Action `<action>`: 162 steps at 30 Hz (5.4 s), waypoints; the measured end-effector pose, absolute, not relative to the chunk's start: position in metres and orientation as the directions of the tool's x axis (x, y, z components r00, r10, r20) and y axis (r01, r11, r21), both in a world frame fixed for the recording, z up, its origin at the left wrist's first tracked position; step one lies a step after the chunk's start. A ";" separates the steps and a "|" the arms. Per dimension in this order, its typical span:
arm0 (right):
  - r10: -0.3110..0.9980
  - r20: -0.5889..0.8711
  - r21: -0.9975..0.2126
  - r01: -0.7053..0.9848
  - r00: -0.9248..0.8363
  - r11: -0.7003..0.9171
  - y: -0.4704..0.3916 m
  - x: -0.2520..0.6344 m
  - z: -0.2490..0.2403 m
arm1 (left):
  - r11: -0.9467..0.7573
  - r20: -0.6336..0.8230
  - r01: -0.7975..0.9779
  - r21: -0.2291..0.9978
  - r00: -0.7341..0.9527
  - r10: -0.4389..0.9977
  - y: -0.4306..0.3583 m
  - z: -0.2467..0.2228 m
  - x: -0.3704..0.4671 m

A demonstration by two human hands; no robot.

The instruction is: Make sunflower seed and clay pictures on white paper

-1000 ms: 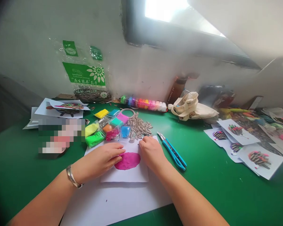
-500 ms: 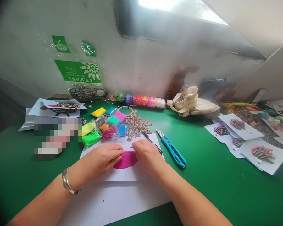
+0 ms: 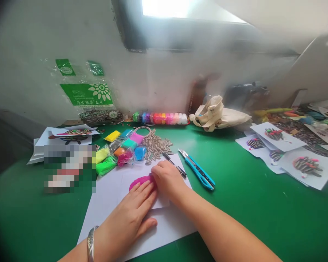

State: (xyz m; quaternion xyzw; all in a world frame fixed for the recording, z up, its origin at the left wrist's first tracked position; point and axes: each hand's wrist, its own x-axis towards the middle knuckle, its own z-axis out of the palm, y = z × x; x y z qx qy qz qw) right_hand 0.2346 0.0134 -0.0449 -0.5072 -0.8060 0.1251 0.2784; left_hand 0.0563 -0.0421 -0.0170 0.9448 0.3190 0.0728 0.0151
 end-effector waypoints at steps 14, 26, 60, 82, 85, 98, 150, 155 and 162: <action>0.857 0.335 -0.495 0.701 -0.391 0.513 0.016 0.235 -0.044 | -0.792 0.172 0.603 0.101 0.773 0.611 -0.042 -0.049 0.047; 0.885 0.305 -0.504 0.728 -0.353 0.464 0.015 0.238 -0.041 | -0.776 0.158 0.627 0.073 0.761 0.630 -0.043 -0.046 0.048; 0.941 0.177 -0.513 0.788 -0.290 0.340 0.002 0.242 -0.025 | -0.768 0.176 0.626 0.138 0.747 0.641 -0.042 -0.046 0.049; 0.955 0.181 -0.505 0.811 -0.234 0.294 -0.009 0.241 -0.026 | -0.759 0.179 0.631 0.161 0.738 0.651 -0.043 -0.044 0.050; 0.952 0.179 -0.499 0.811 -0.247 0.304 -0.009 0.242 -0.027 | -0.756 0.176 0.632 0.170 0.735 0.654 -0.044 -0.049 0.050; 0.935 0.194 -0.446 0.822 -0.296 0.353 -0.001 0.238 -0.027 | -0.757 0.174 0.633 0.162 0.737 0.653 -0.045 -0.055 0.049; 0.713 0.159 -0.320 0.648 -0.683 0.691 0.039 0.208 -0.013 | -0.703 0.157 0.616 0.356 0.702 0.694 -0.044 -0.046 0.051; 0.674 0.148 -0.338 0.604 -0.724 0.722 0.042 0.206 -0.013 | -0.702 0.144 0.611 0.367 0.708 0.691 -0.045 -0.048 0.051; 0.658 0.163 -0.354 0.579 -0.735 0.734 0.045 0.205 -0.010 | -0.704 0.151 0.612 0.361 0.706 0.692 -0.044 -0.047 0.051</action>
